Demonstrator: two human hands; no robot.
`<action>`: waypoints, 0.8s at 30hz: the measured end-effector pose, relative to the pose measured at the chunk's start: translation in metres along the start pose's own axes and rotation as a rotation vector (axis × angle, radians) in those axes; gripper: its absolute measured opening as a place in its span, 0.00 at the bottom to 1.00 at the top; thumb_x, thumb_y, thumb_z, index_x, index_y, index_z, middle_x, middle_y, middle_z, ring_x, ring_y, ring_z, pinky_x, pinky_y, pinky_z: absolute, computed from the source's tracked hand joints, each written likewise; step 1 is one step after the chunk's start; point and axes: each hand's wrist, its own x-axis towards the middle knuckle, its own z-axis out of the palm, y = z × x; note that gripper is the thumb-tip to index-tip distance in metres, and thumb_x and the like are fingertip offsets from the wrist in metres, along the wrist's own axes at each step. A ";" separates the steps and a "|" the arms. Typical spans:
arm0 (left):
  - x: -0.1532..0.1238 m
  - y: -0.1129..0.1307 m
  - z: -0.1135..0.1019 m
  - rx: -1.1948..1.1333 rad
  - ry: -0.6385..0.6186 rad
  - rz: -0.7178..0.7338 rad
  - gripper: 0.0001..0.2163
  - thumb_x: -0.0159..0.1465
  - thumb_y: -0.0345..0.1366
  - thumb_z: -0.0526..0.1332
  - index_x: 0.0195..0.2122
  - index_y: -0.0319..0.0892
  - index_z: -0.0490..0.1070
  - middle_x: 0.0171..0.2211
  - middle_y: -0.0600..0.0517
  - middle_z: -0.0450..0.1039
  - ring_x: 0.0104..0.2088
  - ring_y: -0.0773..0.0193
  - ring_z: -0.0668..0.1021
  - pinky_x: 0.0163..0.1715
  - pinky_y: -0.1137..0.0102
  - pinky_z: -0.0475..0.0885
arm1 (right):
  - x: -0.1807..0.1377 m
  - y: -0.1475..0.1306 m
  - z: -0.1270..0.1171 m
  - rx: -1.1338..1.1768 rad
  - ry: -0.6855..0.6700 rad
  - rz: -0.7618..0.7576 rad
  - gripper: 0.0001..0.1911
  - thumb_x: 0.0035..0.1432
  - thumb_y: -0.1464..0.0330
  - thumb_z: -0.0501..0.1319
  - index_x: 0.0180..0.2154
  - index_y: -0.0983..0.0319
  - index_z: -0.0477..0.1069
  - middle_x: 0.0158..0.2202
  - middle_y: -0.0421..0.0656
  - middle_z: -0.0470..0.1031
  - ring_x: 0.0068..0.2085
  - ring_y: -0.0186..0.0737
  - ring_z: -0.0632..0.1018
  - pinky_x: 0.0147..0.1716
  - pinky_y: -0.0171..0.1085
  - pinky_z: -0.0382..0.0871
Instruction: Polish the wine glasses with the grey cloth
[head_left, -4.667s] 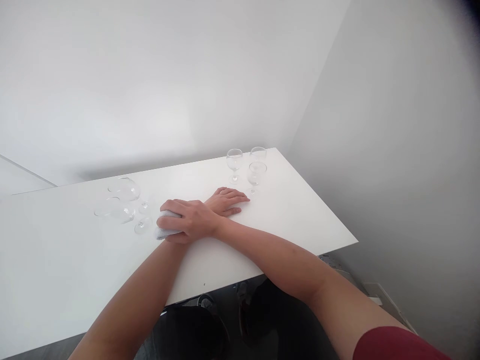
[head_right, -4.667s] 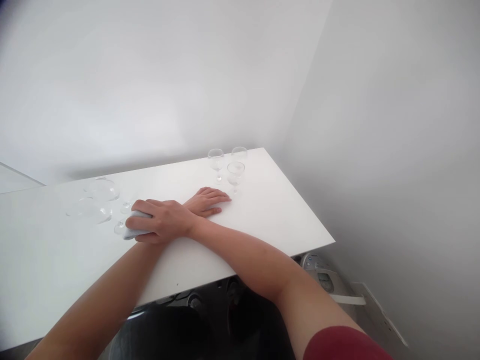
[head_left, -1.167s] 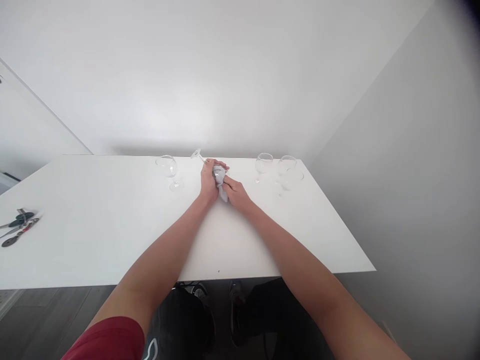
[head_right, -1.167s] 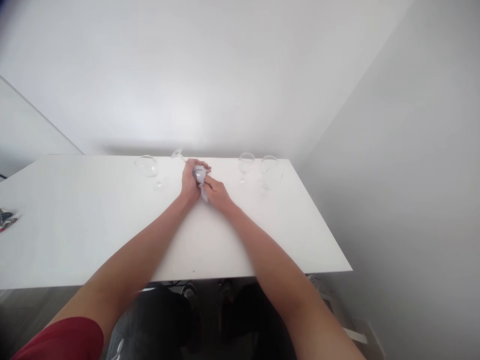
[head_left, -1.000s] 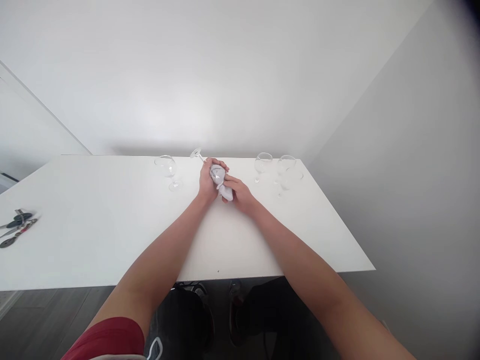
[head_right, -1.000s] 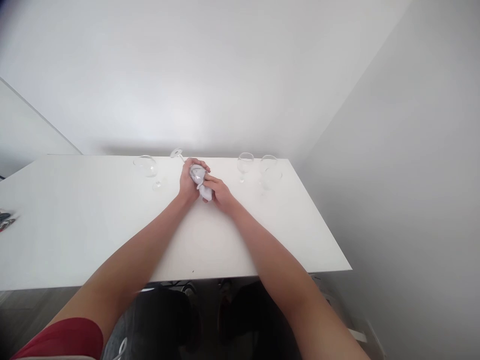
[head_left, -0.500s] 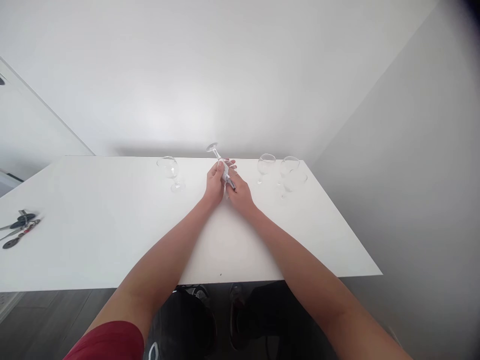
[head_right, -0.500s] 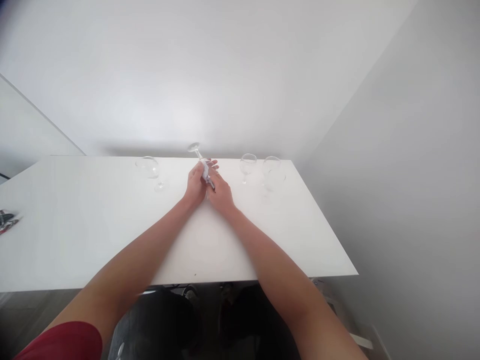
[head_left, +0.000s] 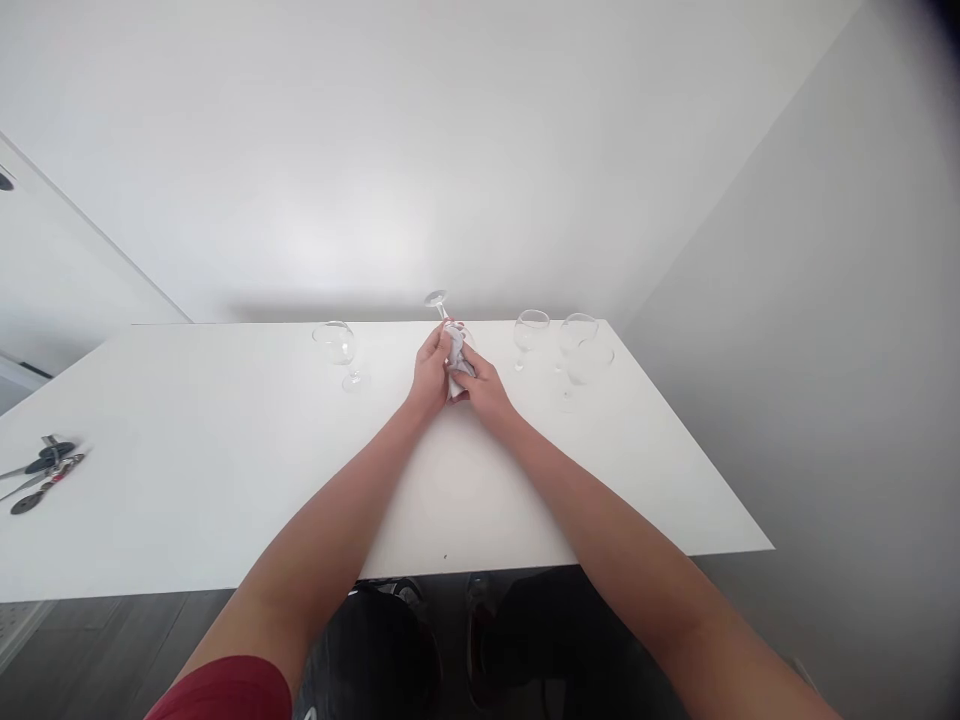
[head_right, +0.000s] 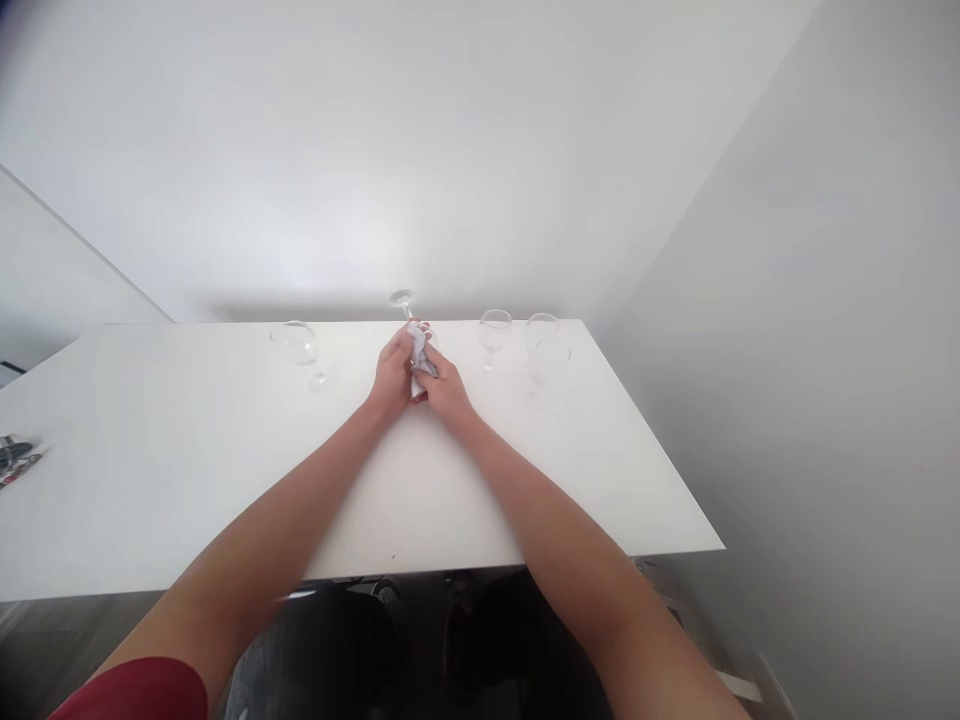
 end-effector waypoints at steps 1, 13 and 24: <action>-0.001 0.002 0.001 0.008 -0.019 0.000 0.19 0.67 0.51 0.65 0.52 0.45 0.77 0.54 0.44 0.77 0.51 0.56 0.80 0.43 0.68 0.76 | -0.001 -0.002 -0.002 0.113 -0.043 0.042 0.24 0.57 0.67 0.65 0.56 0.51 0.74 0.44 0.40 0.76 0.34 0.35 0.72 0.33 0.36 0.78; -0.001 0.008 -0.001 -0.080 -0.095 -0.022 0.22 0.66 0.50 0.67 0.58 0.49 0.74 0.54 0.46 0.76 0.52 0.55 0.80 0.48 0.64 0.78 | -0.003 -0.008 0.008 0.168 0.035 -0.041 0.21 0.54 0.69 0.68 0.51 0.53 0.77 0.43 0.39 0.75 0.38 0.36 0.73 0.37 0.35 0.74; -0.003 0.015 0.001 -0.056 -0.278 -0.062 0.23 0.62 0.37 0.71 0.58 0.56 0.71 0.72 0.51 0.59 0.65 0.49 0.70 0.54 0.56 0.74 | -0.002 -0.021 -0.007 0.445 0.026 -0.050 0.12 0.59 0.58 0.69 0.42 0.56 0.74 0.33 0.36 0.73 0.19 0.25 0.58 0.23 0.33 0.66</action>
